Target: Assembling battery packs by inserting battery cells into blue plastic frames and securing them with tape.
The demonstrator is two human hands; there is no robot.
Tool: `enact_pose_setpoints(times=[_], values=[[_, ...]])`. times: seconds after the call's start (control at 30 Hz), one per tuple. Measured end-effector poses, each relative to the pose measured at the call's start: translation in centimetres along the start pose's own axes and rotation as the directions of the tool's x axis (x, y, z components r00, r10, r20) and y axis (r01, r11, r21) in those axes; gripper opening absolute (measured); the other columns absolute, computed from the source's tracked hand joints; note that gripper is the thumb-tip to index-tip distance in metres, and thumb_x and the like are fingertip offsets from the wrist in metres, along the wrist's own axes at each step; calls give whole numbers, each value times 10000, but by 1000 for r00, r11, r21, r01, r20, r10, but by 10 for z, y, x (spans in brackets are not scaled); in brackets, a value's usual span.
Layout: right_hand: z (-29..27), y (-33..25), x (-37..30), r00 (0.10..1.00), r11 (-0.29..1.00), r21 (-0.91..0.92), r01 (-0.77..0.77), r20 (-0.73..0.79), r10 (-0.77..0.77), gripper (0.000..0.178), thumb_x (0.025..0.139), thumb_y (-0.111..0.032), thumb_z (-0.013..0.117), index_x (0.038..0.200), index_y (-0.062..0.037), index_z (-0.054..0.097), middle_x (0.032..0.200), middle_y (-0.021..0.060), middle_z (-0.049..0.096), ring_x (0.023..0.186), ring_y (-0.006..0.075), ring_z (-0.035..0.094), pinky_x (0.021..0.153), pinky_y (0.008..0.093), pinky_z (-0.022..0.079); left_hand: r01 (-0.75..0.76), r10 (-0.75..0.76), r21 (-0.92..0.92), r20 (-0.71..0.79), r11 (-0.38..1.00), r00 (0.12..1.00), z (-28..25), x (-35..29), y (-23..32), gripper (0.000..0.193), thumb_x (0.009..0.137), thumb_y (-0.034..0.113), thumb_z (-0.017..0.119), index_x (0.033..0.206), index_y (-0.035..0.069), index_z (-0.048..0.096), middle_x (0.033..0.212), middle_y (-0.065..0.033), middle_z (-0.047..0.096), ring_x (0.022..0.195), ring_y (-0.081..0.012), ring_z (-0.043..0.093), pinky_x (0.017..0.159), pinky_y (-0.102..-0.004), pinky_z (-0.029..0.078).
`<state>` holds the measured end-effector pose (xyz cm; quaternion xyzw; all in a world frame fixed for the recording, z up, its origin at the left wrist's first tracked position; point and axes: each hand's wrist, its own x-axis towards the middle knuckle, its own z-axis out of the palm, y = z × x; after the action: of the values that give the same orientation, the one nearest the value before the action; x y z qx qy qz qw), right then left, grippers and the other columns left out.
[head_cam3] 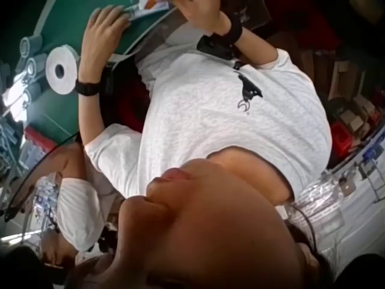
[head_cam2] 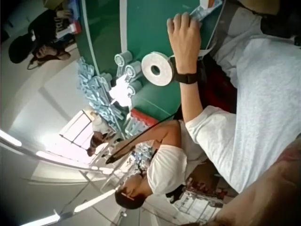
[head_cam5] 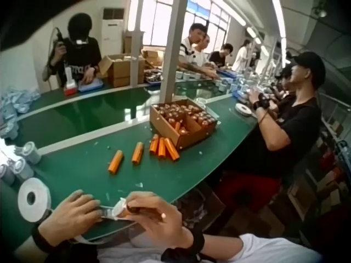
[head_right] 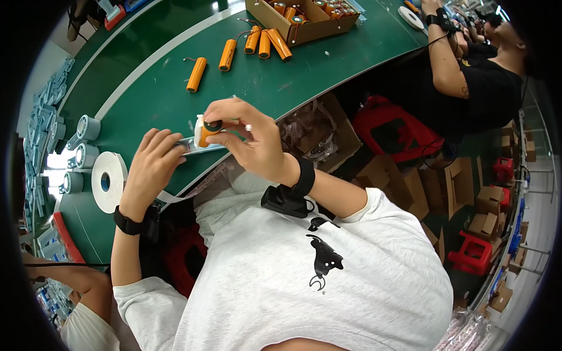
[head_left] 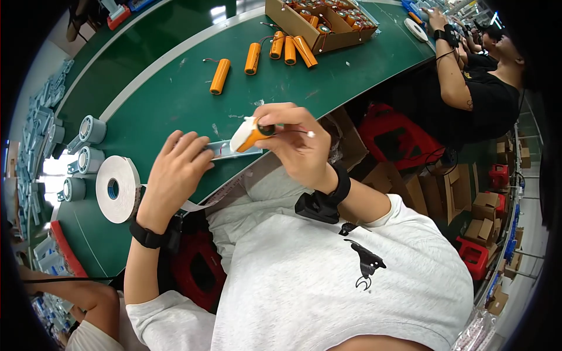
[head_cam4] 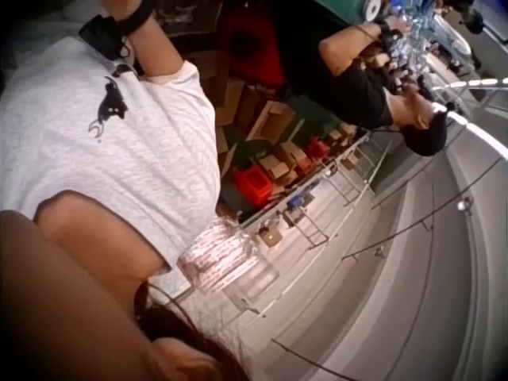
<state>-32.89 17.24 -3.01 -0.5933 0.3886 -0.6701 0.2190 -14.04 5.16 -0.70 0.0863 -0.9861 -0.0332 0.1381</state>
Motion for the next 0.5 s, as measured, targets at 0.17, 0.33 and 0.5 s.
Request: enact_pose_setpoints(times=[0.17,0.33,0.5], values=[[-14,-37,20,946,973,101,209,-273,-175,260,772,70,634,1005,5,540,1051,161,569,874,162,577,751,275,509,-32,19,128,103,991,995,4,3,9,106,782,96,594,848,38,535,1002,-71,551,1002,-235,495,954,-390,346],[-18,-11,12,997,998,7,-66,51,66,214,771,29,653,961,1,558,1024,145,575,863,169,577,712,279,510,80,-65,-181,87,980,994,-9,10,4,95,801,60,567,883,29,529,982,-90,557,978,-252,508,935,-374,356],[-14,3,19,952,962,-268,57,306,29,187,744,8,659,909,-4,573,937,109,582,825,202,576,690,290,493,201,-222,-144,-150,969,963,13,8,7,72,821,26,535,892,22,525,935,-103,566,930,-271,526,899,-373,368]])
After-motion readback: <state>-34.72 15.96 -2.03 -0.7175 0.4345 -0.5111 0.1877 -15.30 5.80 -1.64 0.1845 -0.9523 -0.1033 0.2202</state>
